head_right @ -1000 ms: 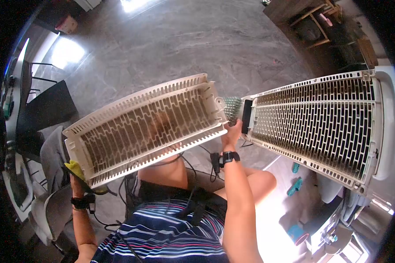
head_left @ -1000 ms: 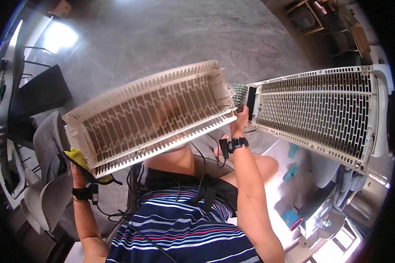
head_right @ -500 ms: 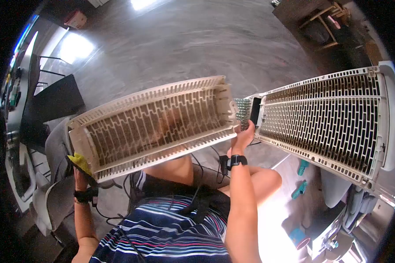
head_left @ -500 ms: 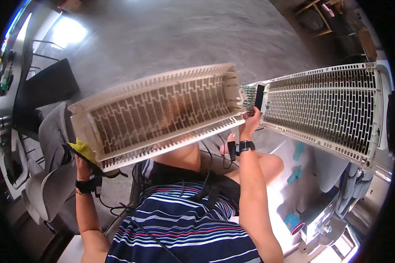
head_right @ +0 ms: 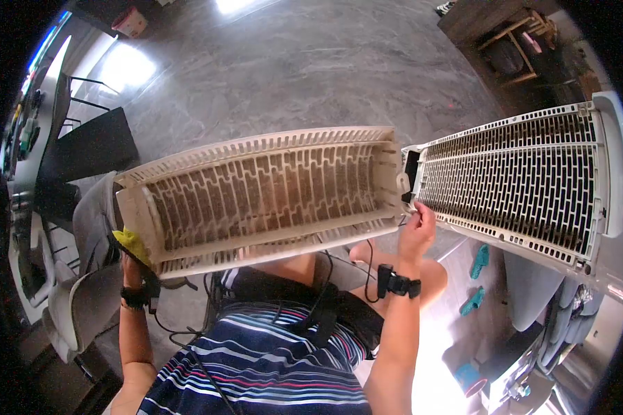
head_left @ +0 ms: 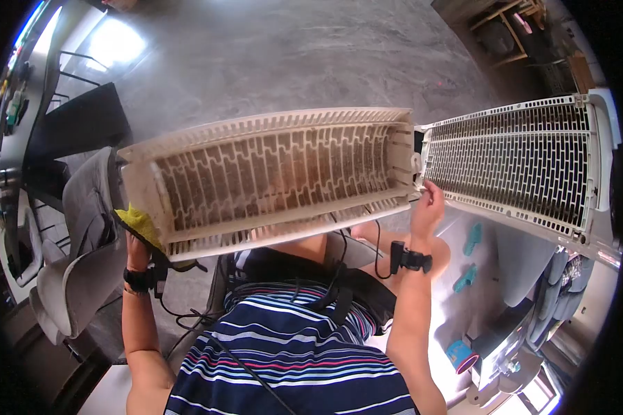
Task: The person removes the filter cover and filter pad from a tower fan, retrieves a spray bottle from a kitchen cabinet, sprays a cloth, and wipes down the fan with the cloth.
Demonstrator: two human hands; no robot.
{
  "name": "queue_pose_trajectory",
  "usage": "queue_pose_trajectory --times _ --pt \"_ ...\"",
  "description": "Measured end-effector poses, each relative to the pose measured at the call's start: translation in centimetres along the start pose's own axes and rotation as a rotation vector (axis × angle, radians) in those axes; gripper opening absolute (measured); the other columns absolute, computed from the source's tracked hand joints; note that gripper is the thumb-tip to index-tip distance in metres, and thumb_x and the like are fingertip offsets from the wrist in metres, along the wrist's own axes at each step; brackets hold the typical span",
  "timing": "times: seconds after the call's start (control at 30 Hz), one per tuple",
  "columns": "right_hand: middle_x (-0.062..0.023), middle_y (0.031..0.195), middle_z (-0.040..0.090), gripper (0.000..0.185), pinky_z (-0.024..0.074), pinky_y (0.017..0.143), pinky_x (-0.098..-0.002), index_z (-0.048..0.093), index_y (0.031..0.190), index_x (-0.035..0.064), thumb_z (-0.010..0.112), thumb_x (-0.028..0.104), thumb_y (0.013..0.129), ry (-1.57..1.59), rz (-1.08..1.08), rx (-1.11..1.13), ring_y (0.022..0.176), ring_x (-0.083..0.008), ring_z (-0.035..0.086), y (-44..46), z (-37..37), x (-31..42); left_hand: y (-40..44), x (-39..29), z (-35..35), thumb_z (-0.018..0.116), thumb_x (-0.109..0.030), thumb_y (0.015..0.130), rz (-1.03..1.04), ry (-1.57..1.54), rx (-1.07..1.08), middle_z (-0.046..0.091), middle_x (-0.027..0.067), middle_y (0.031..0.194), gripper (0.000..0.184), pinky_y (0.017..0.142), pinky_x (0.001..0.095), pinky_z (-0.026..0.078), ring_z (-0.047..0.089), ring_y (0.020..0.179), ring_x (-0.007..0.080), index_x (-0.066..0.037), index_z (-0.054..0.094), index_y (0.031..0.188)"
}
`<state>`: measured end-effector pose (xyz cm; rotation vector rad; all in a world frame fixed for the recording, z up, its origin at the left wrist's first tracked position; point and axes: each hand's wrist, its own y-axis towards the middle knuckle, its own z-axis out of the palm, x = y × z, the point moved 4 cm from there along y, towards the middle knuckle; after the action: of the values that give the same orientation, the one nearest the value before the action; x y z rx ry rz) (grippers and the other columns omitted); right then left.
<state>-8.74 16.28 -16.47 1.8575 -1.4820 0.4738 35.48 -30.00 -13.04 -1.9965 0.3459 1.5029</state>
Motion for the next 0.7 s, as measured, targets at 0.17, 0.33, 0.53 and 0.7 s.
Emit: queue_pose_trajectory --times 0.17,0.33,0.53,0.7 --pt "-0.0059 0.097 0.06 0.019 0.0473 0.069 -0.0256 0.058 0.098 0.0048 0.051 0.0 0.081 0.126 -0.008 0.393 0.085 -0.0149 0.059 -0.2 -1.9 5.7 -0.1 -2.1 3.8 0.045 -0.014 0.084 0.01 -0.031 0.095 0.052 0.0058 0.109 0.038 0.081 0.0271 0.041 0.049 0.096 0.0153 -0.001 0.045 0.119" --pt "-0.0052 0.099 0.058 0.025 0.0496 0.065 -0.0301 0.059 0.097 0.0098 0.056 0.003 0.073 -0.1 -0.56 0.631 0.081 -0.0217 0.059 -4.0 1.3 9.6 0.6 -1.7 3.9 0.045 -0.013 0.086 -0.023 -0.017 0.161 0.054 0.005 0.105 0.034 0.081 0.0269 0.041 0.05 0.094 0.014 0.0 0.045 0.118" --pt "-0.0034 0.09 0.06 0.013 0.0497 0.06 -0.0317 0.058 0.083 0.0098 0.058 0.008 0.07 -0.237 -0.806 0.624 0.077 -0.0213 0.059 -5.3 4.1 7.8 0.7 -2.6 4.0 0.038 -0.004 0.08 0.075 0.115 0.164 0.052 0.0063 0.107 0.037 0.084 0.0281 0.04 0.049 0.097 0.0151 0.0 0.045 0.116" --pt "-0.0047 0.088 0.061 0.012 0.0487 0.06 -0.0324 0.057 0.08 0.0087 0.06 0.008 0.068 -0.139 -0.811 0.574 0.074 -0.0226 0.058 -5.9 4.0 7.3 -0.2 -3.8 4.8 0.031 0.003 0.075 0.21 0.26 0.117 0.05 0.0076 0.109 0.045 0.087 0.0299 0.039 0.048 0.099 0.0172 0.0 0.041 0.118"
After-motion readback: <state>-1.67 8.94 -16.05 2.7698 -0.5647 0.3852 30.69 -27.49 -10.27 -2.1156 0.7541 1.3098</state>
